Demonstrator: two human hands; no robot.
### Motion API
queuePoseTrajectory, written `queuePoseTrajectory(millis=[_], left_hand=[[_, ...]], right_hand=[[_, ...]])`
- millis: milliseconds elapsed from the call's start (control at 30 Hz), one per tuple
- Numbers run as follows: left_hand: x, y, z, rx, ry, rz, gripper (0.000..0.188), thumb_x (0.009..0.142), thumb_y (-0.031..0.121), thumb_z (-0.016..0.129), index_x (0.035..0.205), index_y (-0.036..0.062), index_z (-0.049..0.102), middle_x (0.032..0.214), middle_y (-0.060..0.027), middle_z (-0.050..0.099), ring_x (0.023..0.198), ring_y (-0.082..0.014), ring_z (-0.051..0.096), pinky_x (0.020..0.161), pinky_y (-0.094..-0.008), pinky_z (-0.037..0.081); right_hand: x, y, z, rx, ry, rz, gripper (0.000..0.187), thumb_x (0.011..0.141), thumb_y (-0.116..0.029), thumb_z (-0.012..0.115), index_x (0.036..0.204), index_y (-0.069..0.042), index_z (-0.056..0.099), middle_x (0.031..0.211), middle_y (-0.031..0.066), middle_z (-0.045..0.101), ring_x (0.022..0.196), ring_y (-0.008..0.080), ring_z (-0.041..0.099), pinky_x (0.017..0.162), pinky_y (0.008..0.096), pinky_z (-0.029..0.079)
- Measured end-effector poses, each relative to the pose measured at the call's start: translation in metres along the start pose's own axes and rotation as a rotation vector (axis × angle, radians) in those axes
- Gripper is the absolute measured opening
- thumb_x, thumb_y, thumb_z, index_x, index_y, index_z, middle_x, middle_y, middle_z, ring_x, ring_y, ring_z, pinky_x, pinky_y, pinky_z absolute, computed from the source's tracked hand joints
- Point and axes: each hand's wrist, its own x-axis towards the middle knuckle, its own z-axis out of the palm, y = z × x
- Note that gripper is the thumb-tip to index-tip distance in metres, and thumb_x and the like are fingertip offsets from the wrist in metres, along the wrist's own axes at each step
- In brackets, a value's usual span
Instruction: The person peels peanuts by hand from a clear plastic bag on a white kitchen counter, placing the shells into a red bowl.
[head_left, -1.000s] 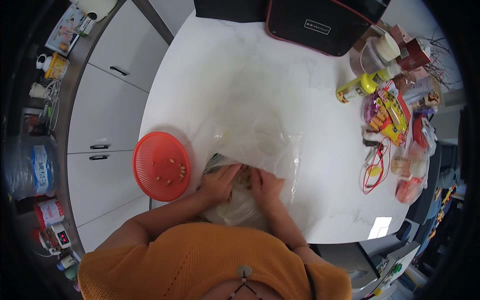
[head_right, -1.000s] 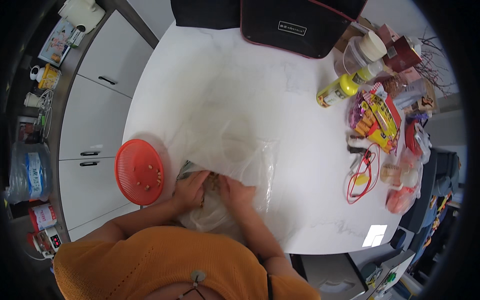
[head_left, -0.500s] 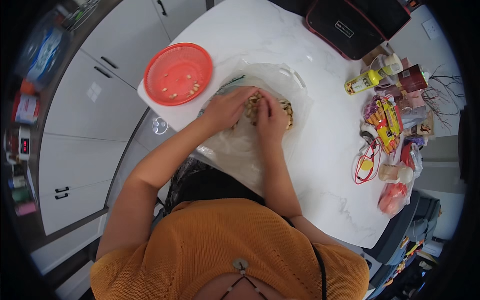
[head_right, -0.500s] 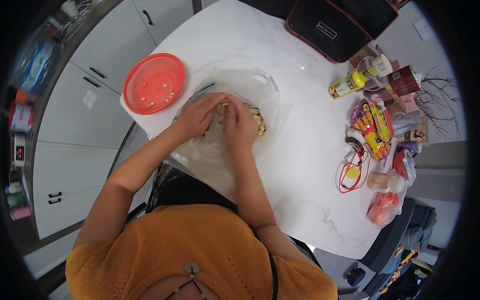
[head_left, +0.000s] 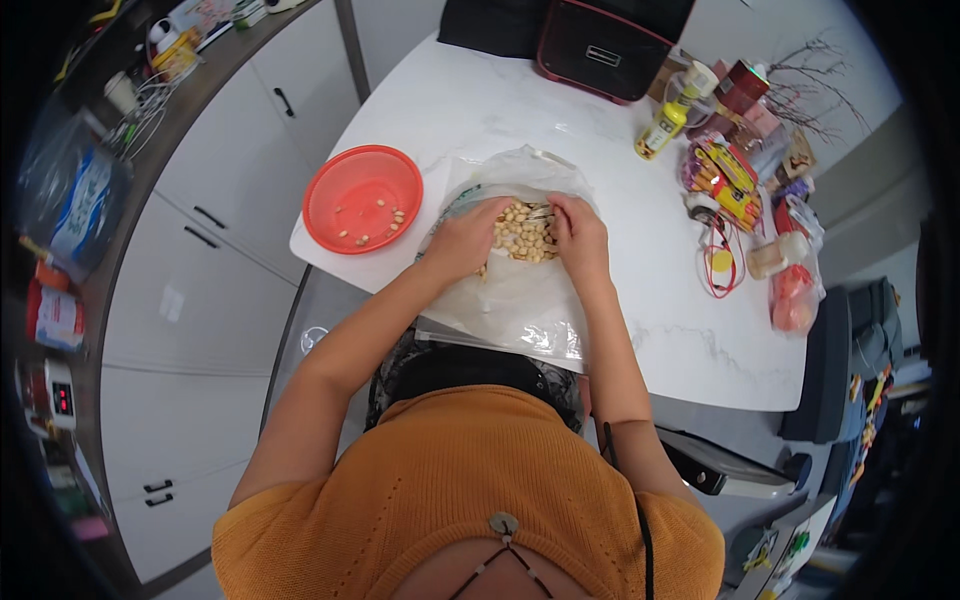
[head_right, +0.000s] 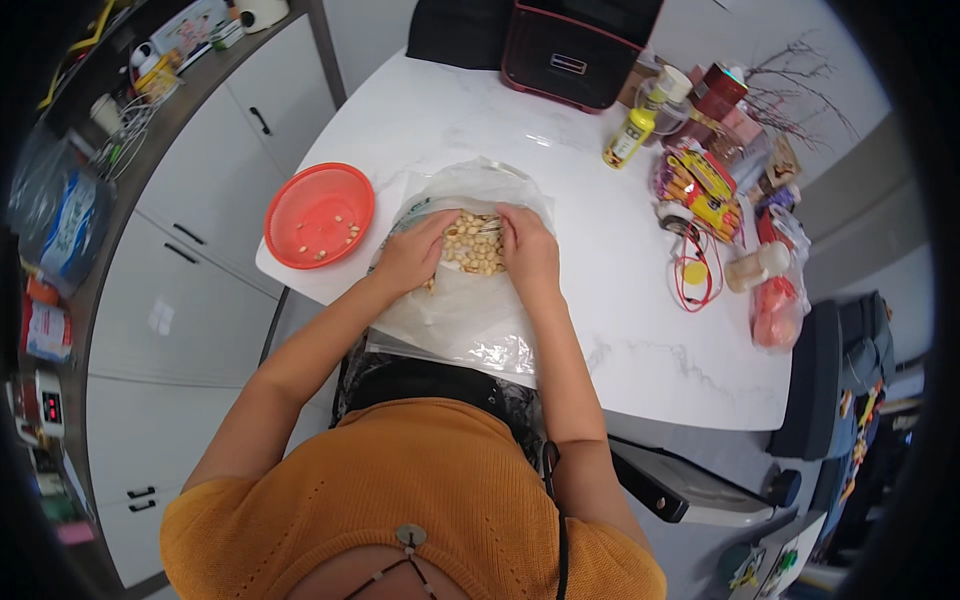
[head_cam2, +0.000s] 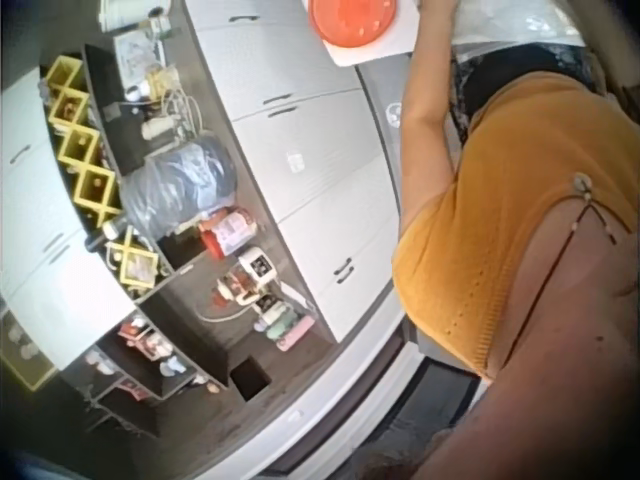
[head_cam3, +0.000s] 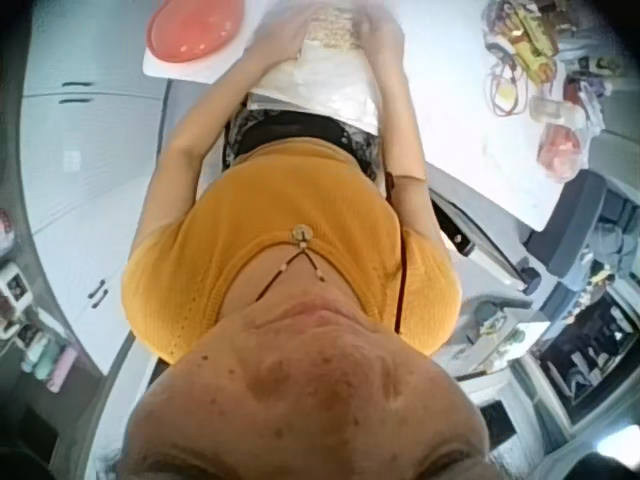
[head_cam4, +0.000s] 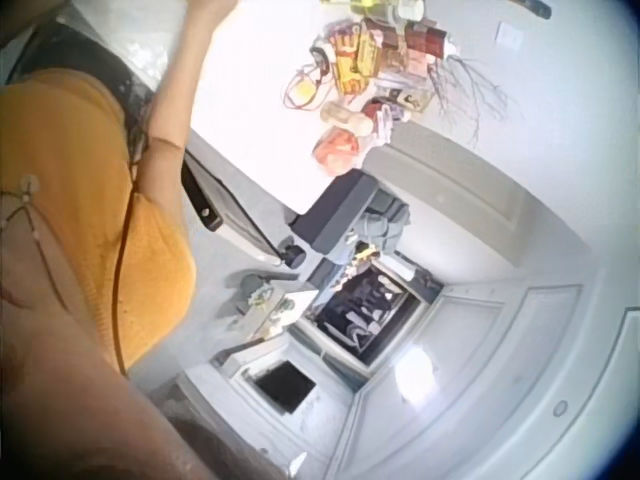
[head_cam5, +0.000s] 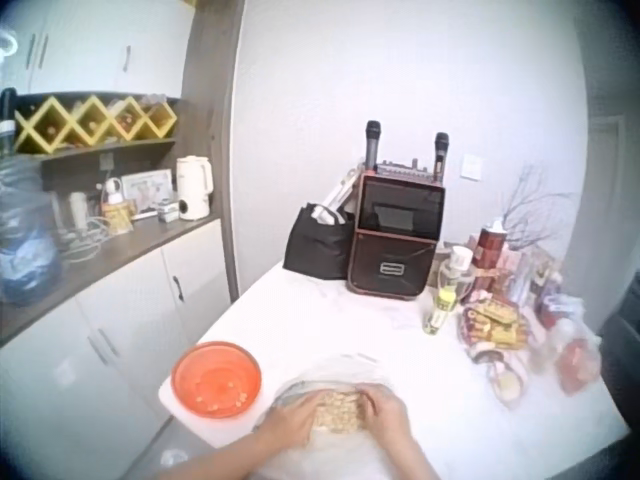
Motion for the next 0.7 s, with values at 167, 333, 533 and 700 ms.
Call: queuePoseTrajectory(millis=[167, 333, 533, 700], left_hand=[[-0.008, 0.008, -0.003, -0.058, -0.053, 0.031, 0.041, 0.079, 0.001, 0.045, 0.12, 0.0063, 0.049, 0.114, -0.012, 0.056, 0.096, -0.0304, 0.058, 0.076, -0.037, 0.05], [-0.023, 0.021, -0.009, -0.089, -0.151, 0.111, 0.045, 0.079, -0.001, 0.047, 0.123, 0.0071, 0.046, 0.117, -0.0134, 0.054, 0.098, -0.0295, 0.057, 0.077, -0.034, 0.05], [-0.039, 0.034, -0.013, -0.139, -0.225, 0.181, 0.047, 0.08, -0.003, 0.047, 0.126, 0.0049, 0.043, 0.119, -0.0149, 0.052, 0.102, -0.0303, 0.056, 0.079, -0.0336, 0.049], [-0.046, 0.035, -0.01, -0.203, -0.22, 0.151, 0.047, 0.081, -0.004, 0.047, 0.127, 0.003, 0.041, 0.12, -0.0176, 0.051, 0.104, -0.0325, 0.054, 0.084, -0.0347, 0.047]], right_hand=[[-0.033, -0.009, -0.011, -0.284, -0.036, 0.031, 0.02, 0.086, -0.007, 0.051, 0.105, -0.006, 0.058, 0.095, 0.013, 0.061, 0.083, 0.0299, 0.06, 0.072, 0.0366, 0.049], [-0.066, -0.022, -0.021, -0.398, -0.137, 0.18, 0.022, 0.087, -0.01, 0.048, 0.108, -0.007, 0.055, 0.098, 0.0151, 0.061, 0.084, 0.0322, 0.06, 0.07, 0.0396, 0.049], [-0.09, -0.039, -0.032, -0.459, -0.272, 0.259, 0.023, 0.087, -0.009, 0.048, 0.109, -0.005, 0.053, 0.095, 0.0177, 0.061, 0.079, 0.0346, 0.06, 0.066, 0.0422, 0.049], [-0.077, -0.054, -0.037, -0.365, -0.212, 0.051, 0.023, 0.085, -0.006, 0.049, 0.108, -0.004, 0.052, 0.094, 0.0185, 0.06, 0.077, 0.0353, 0.06, 0.064, 0.041, 0.049]])
